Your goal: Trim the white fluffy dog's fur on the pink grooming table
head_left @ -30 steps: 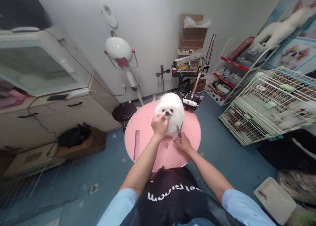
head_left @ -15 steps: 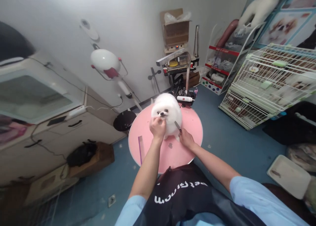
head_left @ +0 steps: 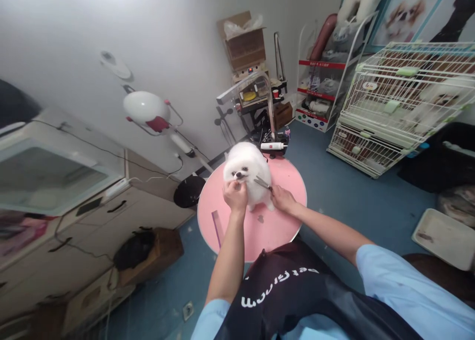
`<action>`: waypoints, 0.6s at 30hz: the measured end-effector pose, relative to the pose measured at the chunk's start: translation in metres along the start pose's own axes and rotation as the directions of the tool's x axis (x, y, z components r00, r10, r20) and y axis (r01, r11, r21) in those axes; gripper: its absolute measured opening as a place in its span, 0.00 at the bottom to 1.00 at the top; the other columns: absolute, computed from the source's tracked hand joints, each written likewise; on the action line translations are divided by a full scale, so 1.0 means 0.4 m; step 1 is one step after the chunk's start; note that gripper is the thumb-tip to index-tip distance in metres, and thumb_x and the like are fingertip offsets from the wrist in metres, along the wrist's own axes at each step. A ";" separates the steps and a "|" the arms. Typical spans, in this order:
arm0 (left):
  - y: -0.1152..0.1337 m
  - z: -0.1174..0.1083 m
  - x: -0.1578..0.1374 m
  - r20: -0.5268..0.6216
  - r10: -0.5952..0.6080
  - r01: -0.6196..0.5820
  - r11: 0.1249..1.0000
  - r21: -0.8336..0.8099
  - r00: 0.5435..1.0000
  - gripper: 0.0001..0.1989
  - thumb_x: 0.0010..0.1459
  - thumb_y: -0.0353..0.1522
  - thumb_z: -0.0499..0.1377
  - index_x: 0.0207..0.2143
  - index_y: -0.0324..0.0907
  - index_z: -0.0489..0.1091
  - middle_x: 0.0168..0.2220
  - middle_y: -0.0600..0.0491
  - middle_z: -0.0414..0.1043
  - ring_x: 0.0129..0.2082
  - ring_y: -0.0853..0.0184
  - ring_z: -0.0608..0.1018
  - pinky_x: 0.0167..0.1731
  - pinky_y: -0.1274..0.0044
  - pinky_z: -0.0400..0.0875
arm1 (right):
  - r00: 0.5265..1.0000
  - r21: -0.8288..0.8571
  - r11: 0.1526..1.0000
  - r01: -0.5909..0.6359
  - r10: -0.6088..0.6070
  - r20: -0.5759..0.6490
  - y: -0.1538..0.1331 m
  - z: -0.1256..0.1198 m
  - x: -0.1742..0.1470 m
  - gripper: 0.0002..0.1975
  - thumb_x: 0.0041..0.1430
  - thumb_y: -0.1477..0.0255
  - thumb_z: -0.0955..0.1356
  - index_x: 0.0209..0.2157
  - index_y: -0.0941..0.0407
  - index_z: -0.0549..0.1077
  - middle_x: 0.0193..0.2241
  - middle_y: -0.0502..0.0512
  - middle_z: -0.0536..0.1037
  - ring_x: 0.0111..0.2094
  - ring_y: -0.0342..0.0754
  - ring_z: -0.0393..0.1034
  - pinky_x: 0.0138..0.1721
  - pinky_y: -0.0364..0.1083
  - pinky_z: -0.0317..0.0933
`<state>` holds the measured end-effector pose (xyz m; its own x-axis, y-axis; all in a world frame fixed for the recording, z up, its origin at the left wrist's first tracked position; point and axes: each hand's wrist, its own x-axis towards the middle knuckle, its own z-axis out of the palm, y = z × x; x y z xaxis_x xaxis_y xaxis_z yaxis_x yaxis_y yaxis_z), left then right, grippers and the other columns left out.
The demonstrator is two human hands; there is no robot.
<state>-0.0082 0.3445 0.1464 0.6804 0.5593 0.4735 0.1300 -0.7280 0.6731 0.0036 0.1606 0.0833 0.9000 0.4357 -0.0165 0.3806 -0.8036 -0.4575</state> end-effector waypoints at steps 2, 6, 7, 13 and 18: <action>0.000 -0.001 -0.001 0.008 -0.002 0.002 1.000 -0.003 1.000 0.03 0.48 0.32 0.59 0.23 0.44 0.69 0.32 0.51 0.73 0.36 0.62 0.75 0.39 0.73 0.69 | 1.000 0.004 1.000 -0.004 0.004 0.019 0.003 -0.005 0.001 0.19 0.64 0.73 0.59 0.56 0.58 0.60 0.49 0.63 0.73 0.45 0.52 0.70 0.42 0.47 0.63; -0.001 -0.003 -0.001 0.006 -0.004 0.004 1.000 0.003 1.000 0.03 0.48 0.31 0.59 0.22 0.44 0.69 0.32 0.51 0.73 0.37 0.62 0.75 0.40 0.73 0.68 | 0.999 -0.031 0.998 0.045 -0.045 0.000 0.012 -0.010 0.002 0.18 0.62 0.70 0.62 0.52 0.59 0.63 0.48 0.63 0.73 0.48 0.53 0.68 0.47 0.48 0.61; 0.000 -0.004 -0.001 0.004 -0.005 0.005 1.000 0.002 1.000 0.04 0.48 0.31 0.59 0.22 0.44 0.69 0.32 0.51 0.73 0.37 0.63 0.75 0.40 0.73 0.68 | 0.999 -0.020 0.999 0.040 -0.040 0.005 0.013 -0.012 0.003 0.17 0.62 0.71 0.61 0.52 0.59 0.63 0.48 0.63 0.73 0.47 0.52 0.69 0.46 0.48 0.61; 0.003 -0.007 -0.004 0.012 -0.001 0.001 1.000 0.007 1.000 0.04 0.50 0.31 0.59 0.22 0.44 0.69 0.31 0.51 0.72 0.37 0.63 0.74 0.40 0.73 0.68 | 0.999 0.113 0.993 0.032 -0.032 -0.006 0.020 -0.027 0.031 0.16 0.60 0.73 0.62 0.50 0.58 0.64 0.47 0.62 0.73 0.45 0.51 0.69 0.42 0.46 0.61; -0.009 -0.003 -0.018 0.013 -0.013 0.013 1.000 0.015 1.000 0.04 0.49 0.34 0.61 0.25 0.44 0.71 0.32 0.51 0.73 0.38 0.61 0.74 0.41 0.72 0.68 | 0.996 0.316 0.947 -0.066 0.081 -0.033 0.066 0.032 0.003 0.14 0.60 0.72 0.62 0.48 0.58 0.64 0.38 0.57 0.75 0.36 0.49 0.70 0.36 0.45 0.60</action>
<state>-0.0145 0.3436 0.1414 0.6883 0.5636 0.4568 0.1497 -0.7264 0.6708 0.0120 0.1451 0.0597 0.9342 0.3559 -0.0239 0.2338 -0.6616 -0.7125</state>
